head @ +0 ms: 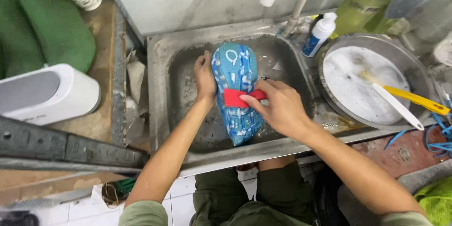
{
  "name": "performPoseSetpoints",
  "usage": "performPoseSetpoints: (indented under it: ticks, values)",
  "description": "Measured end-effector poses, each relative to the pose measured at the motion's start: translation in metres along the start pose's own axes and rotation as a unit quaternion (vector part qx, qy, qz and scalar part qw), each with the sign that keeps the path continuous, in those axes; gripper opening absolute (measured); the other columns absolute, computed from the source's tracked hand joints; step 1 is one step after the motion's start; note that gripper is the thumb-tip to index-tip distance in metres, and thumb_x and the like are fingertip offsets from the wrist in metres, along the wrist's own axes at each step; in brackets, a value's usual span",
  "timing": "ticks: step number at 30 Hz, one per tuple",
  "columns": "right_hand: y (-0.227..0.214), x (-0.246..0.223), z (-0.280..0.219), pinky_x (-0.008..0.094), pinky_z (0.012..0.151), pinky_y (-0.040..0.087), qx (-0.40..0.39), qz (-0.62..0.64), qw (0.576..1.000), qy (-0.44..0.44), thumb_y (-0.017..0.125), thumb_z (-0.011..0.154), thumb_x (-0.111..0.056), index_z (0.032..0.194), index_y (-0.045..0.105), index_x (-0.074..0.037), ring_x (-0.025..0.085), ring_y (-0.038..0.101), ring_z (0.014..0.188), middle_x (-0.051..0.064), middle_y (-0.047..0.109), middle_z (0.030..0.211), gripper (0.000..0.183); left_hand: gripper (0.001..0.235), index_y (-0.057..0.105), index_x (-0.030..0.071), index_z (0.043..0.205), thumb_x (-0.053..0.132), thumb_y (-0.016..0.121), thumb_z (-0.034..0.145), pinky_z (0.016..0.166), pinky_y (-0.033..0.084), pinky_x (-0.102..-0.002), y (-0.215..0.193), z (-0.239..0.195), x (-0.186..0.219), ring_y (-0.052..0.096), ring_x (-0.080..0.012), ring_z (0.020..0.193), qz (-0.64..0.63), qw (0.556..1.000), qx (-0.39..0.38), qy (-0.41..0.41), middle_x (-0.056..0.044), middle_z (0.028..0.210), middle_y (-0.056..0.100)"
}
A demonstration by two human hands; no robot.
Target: The person scrubs a blue shoe with a red brush in a sink, rinses it under running water, and repeats the scrubbing and rinsing cycle. The shoe is turned and held by hand while being cleaned.
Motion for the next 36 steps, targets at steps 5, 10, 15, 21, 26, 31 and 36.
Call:
performPoseSetpoints:
  ticks: [5,10,15,21,26,31,36]
  values:
    - [0.010,0.029,-0.013,0.044,0.062,0.051,-0.088,0.032,0.993,0.077,0.056,0.092,-0.047,0.079,0.058,-0.011,0.035,0.064,0.067,0.012,0.059,0.064,0.039,0.035,0.051,0.015,0.072,0.041,0.052,0.096,0.068,0.040,-0.028,-0.005,-0.023,0.030,0.049,-0.0113,0.065,0.010,1.000,0.024,-0.014,0.002,0.067,0.045]
    - [0.004,0.005,-0.001,0.044,0.060,0.051,-0.082,0.031,0.995,0.055,0.055,0.093,-0.047,0.080,0.058,-0.011,0.035,0.065,0.067,0.011,0.058,0.064,0.038,0.033,0.048,0.015,0.070,0.036,0.052,0.096,0.069,0.039,-0.026,0.001,-0.036,0.053,0.046,-0.0104,0.066,0.011,0.999,0.035,-0.014,0.003,0.068,0.042]
    - [0.007,0.020,-0.008,0.042,0.061,0.053,-0.129,-0.006,0.990,0.056,0.052,0.095,-0.048,0.078,0.062,-0.012,0.032,0.067,0.066,0.011,0.060,0.064,0.041,0.035,0.049,0.016,0.074,0.042,0.048,0.097,0.069,0.039,-0.027,-0.008,-0.033,0.050,0.046,-0.0101,0.067,0.010,0.999,0.023,-0.023,0.004,0.070,0.044]
    - [-0.006,-0.009,0.007,0.043,0.061,0.052,-0.071,0.008,0.997,0.018,0.057,0.092,-0.047,0.079,0.062,-0.013,0.034,0.065,0.068,0.010,0.057,0.063,0.037,0.037,0.055,0.014,0.072,0.042,0.051,0.095,0.077,0.042,-0.030,0.001,-0.025,0.040,0.051,-0.0143,0.074,0.040,0.998,0.037,0.021,-0.001,0.072,0.050]
    - [0.019,0.036,-0.026,0.043,0.064,0.052,-0.124,0.015,0.990,0.065,0.055,0.092,-0.047,0.079,0.063,-0.013,0.034,0.065,0.070,0.011,0.059,0.065,0.037,0.038,0.056,0.013,0.074,0.040,0.047,0.098,0.076,0.041,-0.031,-0.019,-0.015,0.020,0.051,-0.0134,0.073,0.034,0.998,0.047,0.016,-0.002,0.072,0.054]
    - [0.027,0.025,-0.030,0.039,0.064,0.052,-0.105,0.037,0.993,0.033,0.056,0.092,-0.047,0.079,0.064,-0.015,0.031,0.067,0.069,0.009,0.061,0.066,0.036,0.040,0.059,0.012,0.078,0.046,0.047,0.096,0.079,0.040,-0.033,-0.015,-0.011,0.015,0.052,-0.0170,0.078,0.064,0.996,0.054,0.010,-0.005,0.076,0.054]
    - [0.029,0.051,-0.046,0.045,0.069,0.051,-0.134,0.026,0.989,0.057,0.055,0.090,-0.048,0.082,0.062,-0.016,0.037,0.065,0.076,0.013,0.061,0.071,0.033,0.040,0.059,0.012,0.080,0.045,0.046,0.097,0.081,0.042,-0.035,-0.024,-0.022,0.021,0.056,-0.0175,0.079,0.060,0.996,0.067,-0.011,-0.006,0.078,0.059]
Point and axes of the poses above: each hand's wrist, its own z-axis towards the middle knuckle, its own y-axis out of the palm, x = y × z, the point moved 8 cm from there along z, towards the middle knuckle
